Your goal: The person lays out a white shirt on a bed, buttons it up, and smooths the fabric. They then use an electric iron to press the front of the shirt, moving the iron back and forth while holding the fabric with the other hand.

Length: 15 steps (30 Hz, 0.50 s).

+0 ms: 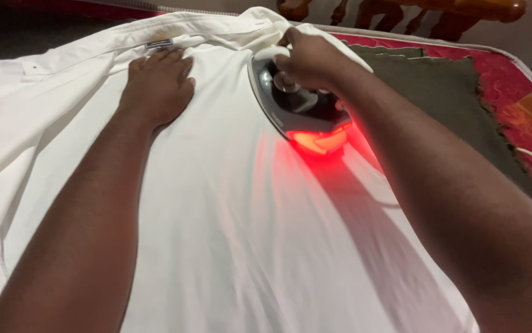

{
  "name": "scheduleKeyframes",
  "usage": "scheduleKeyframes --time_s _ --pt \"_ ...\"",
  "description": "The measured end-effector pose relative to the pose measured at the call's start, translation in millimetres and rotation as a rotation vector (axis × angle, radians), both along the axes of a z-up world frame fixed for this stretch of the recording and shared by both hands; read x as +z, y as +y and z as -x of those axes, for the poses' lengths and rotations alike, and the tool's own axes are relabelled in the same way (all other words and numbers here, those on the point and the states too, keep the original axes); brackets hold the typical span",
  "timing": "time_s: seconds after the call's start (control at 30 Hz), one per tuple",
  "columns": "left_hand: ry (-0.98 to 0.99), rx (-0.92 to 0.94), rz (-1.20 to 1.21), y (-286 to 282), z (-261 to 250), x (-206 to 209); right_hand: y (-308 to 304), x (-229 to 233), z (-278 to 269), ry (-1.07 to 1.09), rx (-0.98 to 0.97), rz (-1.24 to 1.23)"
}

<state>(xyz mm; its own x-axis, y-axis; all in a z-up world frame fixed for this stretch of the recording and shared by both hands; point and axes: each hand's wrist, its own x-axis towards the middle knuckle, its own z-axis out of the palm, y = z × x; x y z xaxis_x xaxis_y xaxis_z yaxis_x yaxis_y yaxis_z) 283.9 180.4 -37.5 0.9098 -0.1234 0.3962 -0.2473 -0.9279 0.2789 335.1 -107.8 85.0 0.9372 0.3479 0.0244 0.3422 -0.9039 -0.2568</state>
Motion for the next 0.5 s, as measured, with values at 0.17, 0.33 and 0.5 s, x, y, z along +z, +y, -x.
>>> scheduleKeyframes --time_s 0.17,0.33,0.5 --pt "0.007 0.003 -0.017 2.4 -5.5 -7.0 28.6 -12.1 -45.3 -0.136 0.073 -0.022" --pt "0.009 0.018 -0.030 3.6 -7.7 -6.2 35.5 0.1 -34.2 0.050 -0.025 -0.039" --pt "0.025 0.019 -0.009 3.8 -7.1 -5.5 12.9 21.1 26.5 0.200 -0.073 0.007"
